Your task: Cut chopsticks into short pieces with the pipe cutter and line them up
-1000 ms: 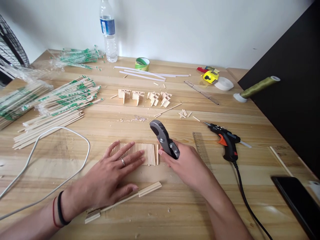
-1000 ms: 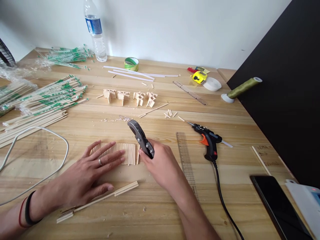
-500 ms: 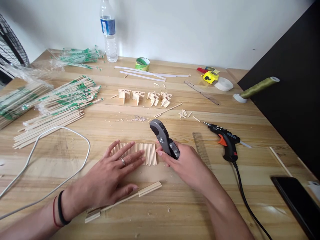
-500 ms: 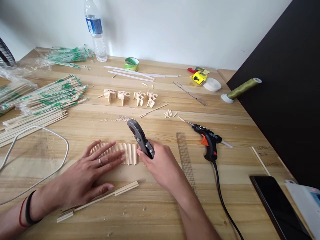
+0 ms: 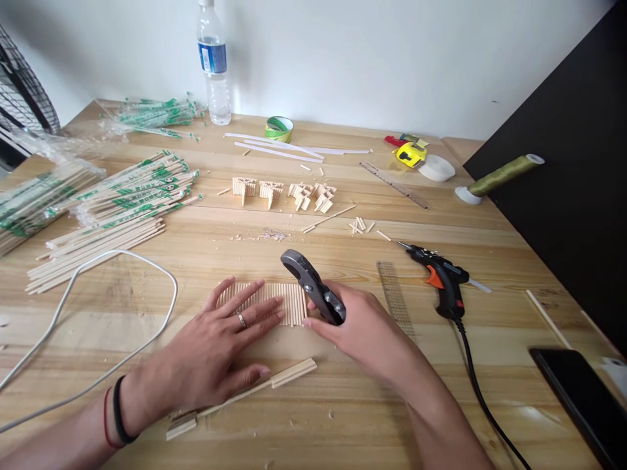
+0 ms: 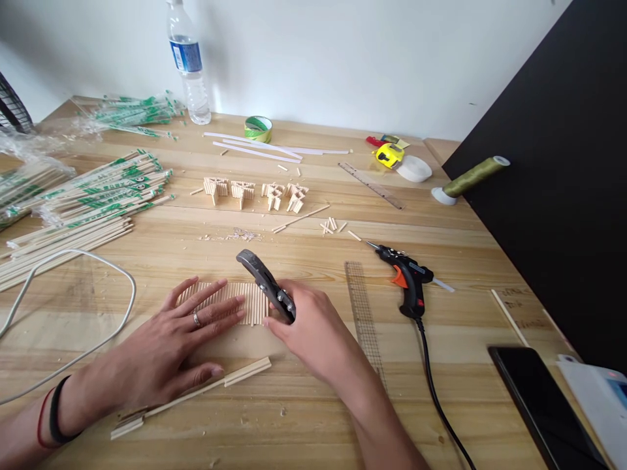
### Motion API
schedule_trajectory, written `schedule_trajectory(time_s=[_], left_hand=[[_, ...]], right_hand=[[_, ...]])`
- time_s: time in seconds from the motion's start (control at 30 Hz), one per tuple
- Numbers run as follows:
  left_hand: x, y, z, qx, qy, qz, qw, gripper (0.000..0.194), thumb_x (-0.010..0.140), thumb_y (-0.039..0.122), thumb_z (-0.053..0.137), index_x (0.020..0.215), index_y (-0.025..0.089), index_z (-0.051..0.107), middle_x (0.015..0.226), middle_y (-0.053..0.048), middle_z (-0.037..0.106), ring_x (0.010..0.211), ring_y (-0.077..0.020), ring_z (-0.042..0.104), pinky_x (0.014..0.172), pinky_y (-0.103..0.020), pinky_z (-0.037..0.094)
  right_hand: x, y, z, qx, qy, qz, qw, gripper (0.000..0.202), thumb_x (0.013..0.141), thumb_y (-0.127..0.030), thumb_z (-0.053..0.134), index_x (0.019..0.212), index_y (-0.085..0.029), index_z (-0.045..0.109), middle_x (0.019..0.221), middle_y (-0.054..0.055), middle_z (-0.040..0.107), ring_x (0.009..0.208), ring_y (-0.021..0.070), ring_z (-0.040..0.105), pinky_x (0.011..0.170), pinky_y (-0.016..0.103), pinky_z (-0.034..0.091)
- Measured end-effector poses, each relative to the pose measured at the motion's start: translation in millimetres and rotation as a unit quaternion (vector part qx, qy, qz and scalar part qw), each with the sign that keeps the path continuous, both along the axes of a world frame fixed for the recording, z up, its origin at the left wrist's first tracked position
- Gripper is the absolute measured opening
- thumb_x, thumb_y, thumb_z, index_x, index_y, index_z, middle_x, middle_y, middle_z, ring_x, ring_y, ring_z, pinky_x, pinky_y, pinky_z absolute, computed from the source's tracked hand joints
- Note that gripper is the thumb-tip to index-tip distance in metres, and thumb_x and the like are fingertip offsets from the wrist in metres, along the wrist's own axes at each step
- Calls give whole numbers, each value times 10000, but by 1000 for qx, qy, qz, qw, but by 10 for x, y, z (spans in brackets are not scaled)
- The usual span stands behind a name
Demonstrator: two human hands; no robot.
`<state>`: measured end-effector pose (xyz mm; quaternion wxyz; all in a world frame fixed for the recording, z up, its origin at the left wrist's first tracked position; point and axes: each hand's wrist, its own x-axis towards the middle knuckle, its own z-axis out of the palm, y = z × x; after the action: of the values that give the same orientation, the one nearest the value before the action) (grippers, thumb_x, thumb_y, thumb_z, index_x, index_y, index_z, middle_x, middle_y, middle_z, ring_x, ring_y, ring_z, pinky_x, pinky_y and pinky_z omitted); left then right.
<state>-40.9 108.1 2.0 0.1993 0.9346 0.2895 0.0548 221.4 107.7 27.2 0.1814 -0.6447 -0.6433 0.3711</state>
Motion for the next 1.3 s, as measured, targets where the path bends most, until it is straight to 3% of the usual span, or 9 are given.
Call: schedule_trajectory(time_s=[0.23,0.43,0.77,1.0,1.13,1.2,1.3], left_hand=[[6,7,-6,-4,3,-1,1000,757,999,511,579,1652,293,265,1686,-25,374,1599,-366,202,1289,-627,62],[6,7,1,-11,2,0,1000,730,1004,517,565,1645,307,287,1688,-24,370,1599,-369,203,1288,-633,62],[8,8,6,-16,-12,5,1000,729,994,510,582,1639,317,303,1669,-34,411,1590,-370,234,1287,-643,93],[-14,-3,18,1,-24,8,1000,685,1050,454,495,1658,313,213,1711,-23,328,1604,-335,188,1284,-598,73],[-94,95,100,23,-88,106,990,566,1075,337,423,1620,281,282,1646,-89,423,1523,-306,357,1231,-525,258],[-209,219,133,68,-100,213,970,438,1068,334,405,1494,244,455,1481,-120,563,1381,-312,497,1139,-508,368],[-493,446,151,152,-42,388,908,291,1031,392,435,1170,222,626,1167,-122,659,1169,-341,584,1000,-518,440]], right_hand=[[-17,-8,-24,17,-5,16,1000,449,699,-138,825,1123,-256,735,1055,33,787,939,248,724,852,340,517],[-9,4,-22,-4,7,-1,1000,529,708,-153,795,1219,-252,699,965,27,792,846,240,728,801,341,528],[6,26,-27,-4,3,4,1000,302,693,-193,785,990,-244,755,887,12,786,779,229,710,738,317,514],[35,29,-55,-30,37,-4,999,315,710,-205,787,1018,-246,735,899,1,782,790,214,713,739,301,511],[70,35,-68,-26,47,1,999,196,744,-261,770,928,-236,709,862,6,772,772,218,703,722,304,510],[95,29,-61,-20,43,3,999,123,818,-331,716,882,-229,696,758,0,736,682,207,666,656,298,494],[129,10,-39,2,32,-5,999,273,911,-468,628,876,-210,712,654,4,680,583,202,612,570,295,463]])
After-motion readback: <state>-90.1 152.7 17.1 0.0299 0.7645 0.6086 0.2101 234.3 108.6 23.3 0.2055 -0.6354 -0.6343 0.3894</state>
